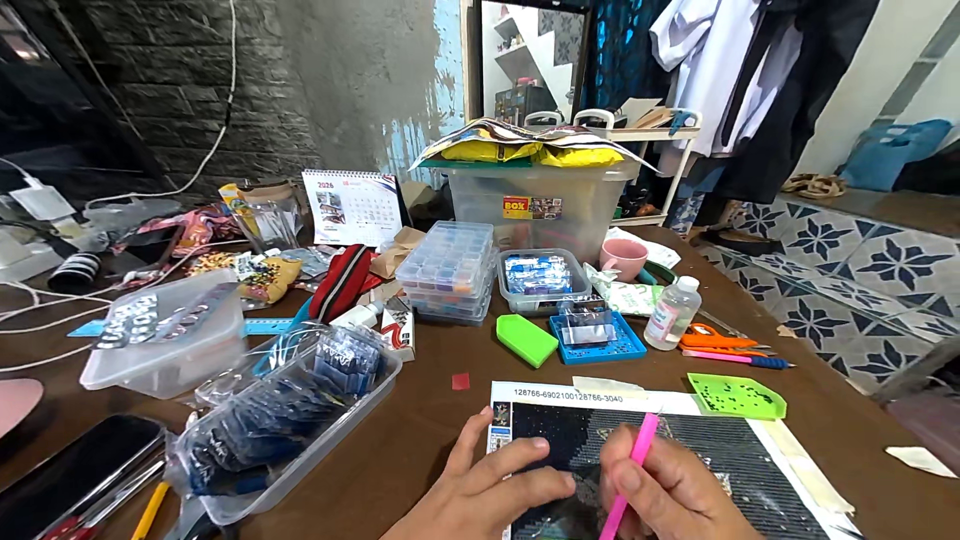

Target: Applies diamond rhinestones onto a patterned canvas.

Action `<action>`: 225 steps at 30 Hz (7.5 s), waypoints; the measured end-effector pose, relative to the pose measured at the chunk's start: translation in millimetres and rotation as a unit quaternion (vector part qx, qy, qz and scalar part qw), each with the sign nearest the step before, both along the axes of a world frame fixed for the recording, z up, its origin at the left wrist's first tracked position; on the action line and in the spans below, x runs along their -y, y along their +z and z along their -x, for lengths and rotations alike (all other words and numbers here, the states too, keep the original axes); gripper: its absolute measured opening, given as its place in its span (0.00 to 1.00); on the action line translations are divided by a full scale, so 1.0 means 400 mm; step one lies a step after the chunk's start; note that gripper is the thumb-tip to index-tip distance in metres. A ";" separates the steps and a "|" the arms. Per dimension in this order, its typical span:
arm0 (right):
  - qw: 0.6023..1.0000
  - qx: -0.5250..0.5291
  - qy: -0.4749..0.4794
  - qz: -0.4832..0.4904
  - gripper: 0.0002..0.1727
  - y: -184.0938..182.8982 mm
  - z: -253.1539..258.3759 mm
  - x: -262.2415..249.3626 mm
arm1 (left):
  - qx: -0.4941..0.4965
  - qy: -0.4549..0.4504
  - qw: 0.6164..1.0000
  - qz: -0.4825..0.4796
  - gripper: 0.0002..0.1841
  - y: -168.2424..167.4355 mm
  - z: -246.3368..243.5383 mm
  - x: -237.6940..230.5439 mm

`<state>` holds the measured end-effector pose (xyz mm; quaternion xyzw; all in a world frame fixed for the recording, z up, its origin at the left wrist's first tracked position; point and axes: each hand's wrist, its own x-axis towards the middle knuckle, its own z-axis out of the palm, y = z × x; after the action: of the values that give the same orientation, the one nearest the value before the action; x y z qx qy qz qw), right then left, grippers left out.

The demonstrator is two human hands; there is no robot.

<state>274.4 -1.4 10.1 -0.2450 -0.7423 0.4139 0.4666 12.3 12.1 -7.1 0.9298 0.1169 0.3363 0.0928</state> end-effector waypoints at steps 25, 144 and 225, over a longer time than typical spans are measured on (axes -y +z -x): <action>0.998 -0.019 -0.032 0.049 0.15 0.005 0.011 0.012 | -0.043 -0.038 0.998 0.023 0.24 -0.003 -0.004 0.003; 0.999 0.020 0.038 0.002 0.21 0.021 -0.019 -0.008 | -0.070 0.146 0.983 0.086 0.36 0.015 -0.035 0.043; 0.974 0.042 -0.177 0.136 0.08 -0.003 0.025 -0.013 | -0.124 0.150 0.966 0.172 0.24 0.025 -0.023 0.019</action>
<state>264.4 3.7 8.9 -0.4510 -0.6430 0.4109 0.4629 21.5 4.4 2.8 0.9062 0.3216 0.2035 0.1842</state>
